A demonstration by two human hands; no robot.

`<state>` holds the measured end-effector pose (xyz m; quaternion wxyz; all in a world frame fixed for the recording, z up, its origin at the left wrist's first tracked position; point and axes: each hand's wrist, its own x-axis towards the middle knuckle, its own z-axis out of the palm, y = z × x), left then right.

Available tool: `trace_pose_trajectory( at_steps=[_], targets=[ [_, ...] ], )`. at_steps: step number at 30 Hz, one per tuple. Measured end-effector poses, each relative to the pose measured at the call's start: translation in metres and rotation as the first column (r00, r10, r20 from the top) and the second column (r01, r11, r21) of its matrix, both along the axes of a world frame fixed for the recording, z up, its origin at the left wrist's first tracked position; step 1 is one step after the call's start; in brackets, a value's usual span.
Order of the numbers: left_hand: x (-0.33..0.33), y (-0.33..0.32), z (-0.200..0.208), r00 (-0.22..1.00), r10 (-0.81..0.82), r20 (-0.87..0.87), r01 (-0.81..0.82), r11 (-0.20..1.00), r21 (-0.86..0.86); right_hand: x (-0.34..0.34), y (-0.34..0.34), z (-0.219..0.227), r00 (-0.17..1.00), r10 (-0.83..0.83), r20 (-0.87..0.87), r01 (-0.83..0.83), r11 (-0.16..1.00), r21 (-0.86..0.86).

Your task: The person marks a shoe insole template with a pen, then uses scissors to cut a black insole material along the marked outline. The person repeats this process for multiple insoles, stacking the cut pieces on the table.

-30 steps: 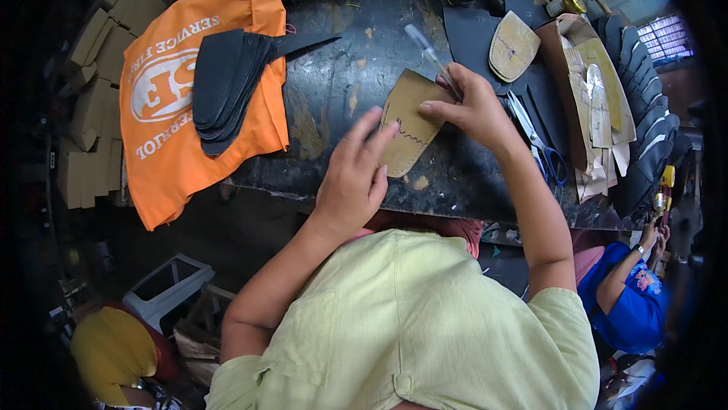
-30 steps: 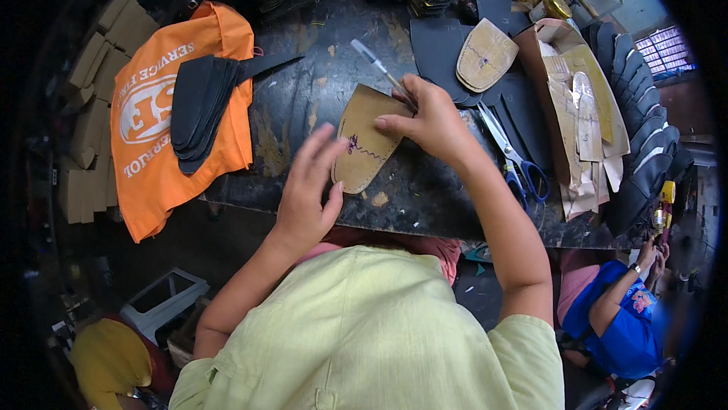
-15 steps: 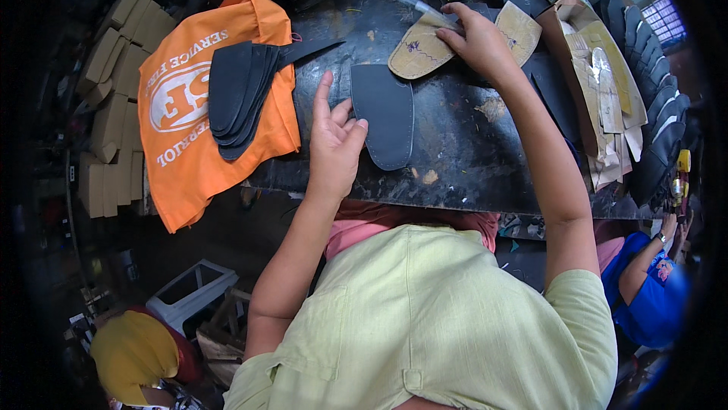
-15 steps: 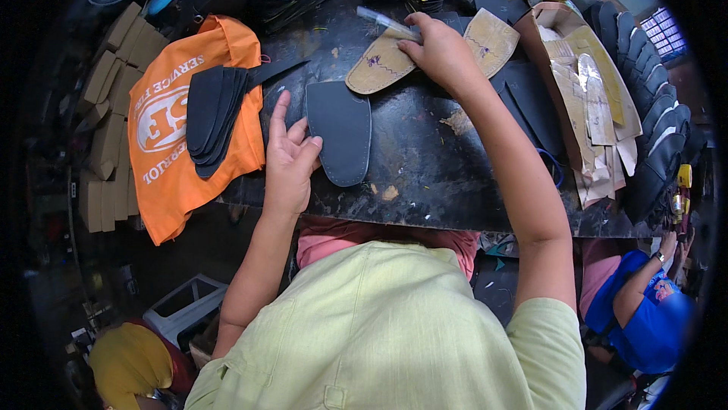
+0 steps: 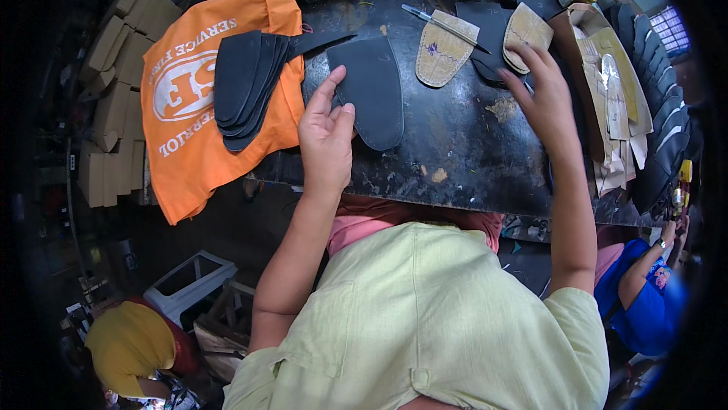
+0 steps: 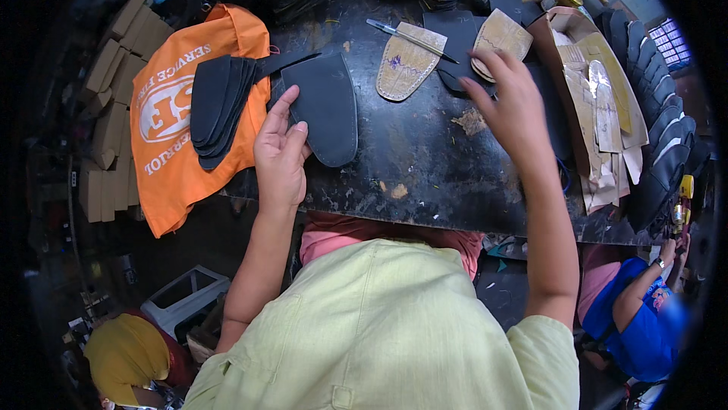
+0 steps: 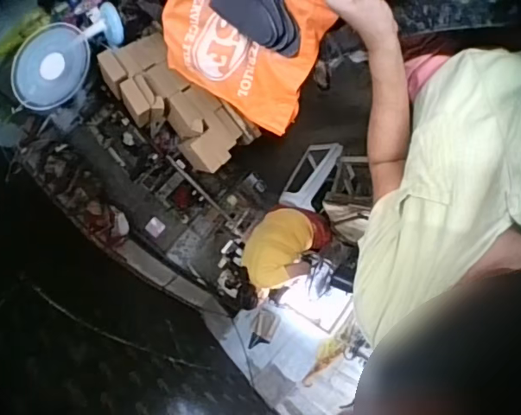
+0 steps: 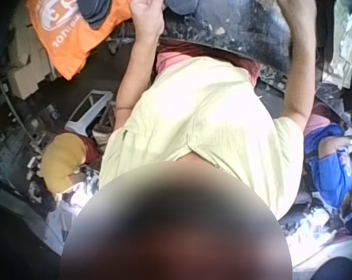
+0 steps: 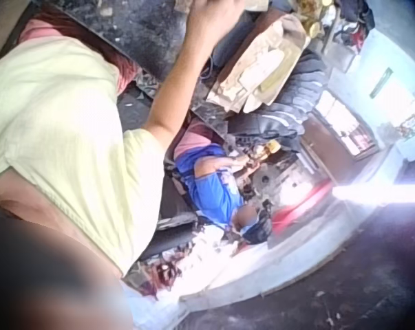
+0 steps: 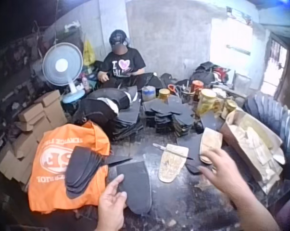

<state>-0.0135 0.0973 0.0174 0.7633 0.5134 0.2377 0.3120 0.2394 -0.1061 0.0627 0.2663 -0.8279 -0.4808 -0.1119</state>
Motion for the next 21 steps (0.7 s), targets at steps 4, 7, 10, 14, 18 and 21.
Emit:
trace_pose_trajectory(
  at_steps=[4, 7, 10, 14, 18, 21],
  targets=[
    [0.011, -0.006, 0.009, 0.997, 0.054, 0.057, -0.059, 0.994, 0.091, -0.028, -0.094, 0.032, 0.942, -0.266, -0.205, 0.18, 0.916, -0.359],
    [0.02, -0.01, 0.019, 0.983, 0.06, 0.175, -0.103, 0.962, 0.251, -0.045, -0.143, 0.03, 0.92, -0.344, -0.19, 0.243, 0.877, -0.415],
    [0.026, -0.007, 0.028, 0.99, -0.016, 0.143, -0.019, 0.969, 0.245, -0.05, -0.162, 0.013, 0.928, -0.335, -0.162, 0.248, 0.882, -0.4],
    [0.03, -0.01, 0.036, 0.993, -0.04, 0.113, 0.02, 0.985, 0.171, -0.044, -0.167, 0.0, 0.905, -0.347, -0.245, 0.238, 0.892, -0.383],
    [0.03, -0.021, 0.042, 0.988, 0.022, 0.151, -0.049, 0.983, 0.178, -0.038, -0.162, 0.014, 0.603, -0.319, -0.731, 0.211, 0.948, -0.238],
    [0.034, -0.024, 0.048, 0.972, 0.008, 0.233, -0.039, 0.991, 0.125, -0.05, -0.145, 0.027, 0.357, -0.046, -0.933, 0.24, 0.97, 0.044]
  ],
)
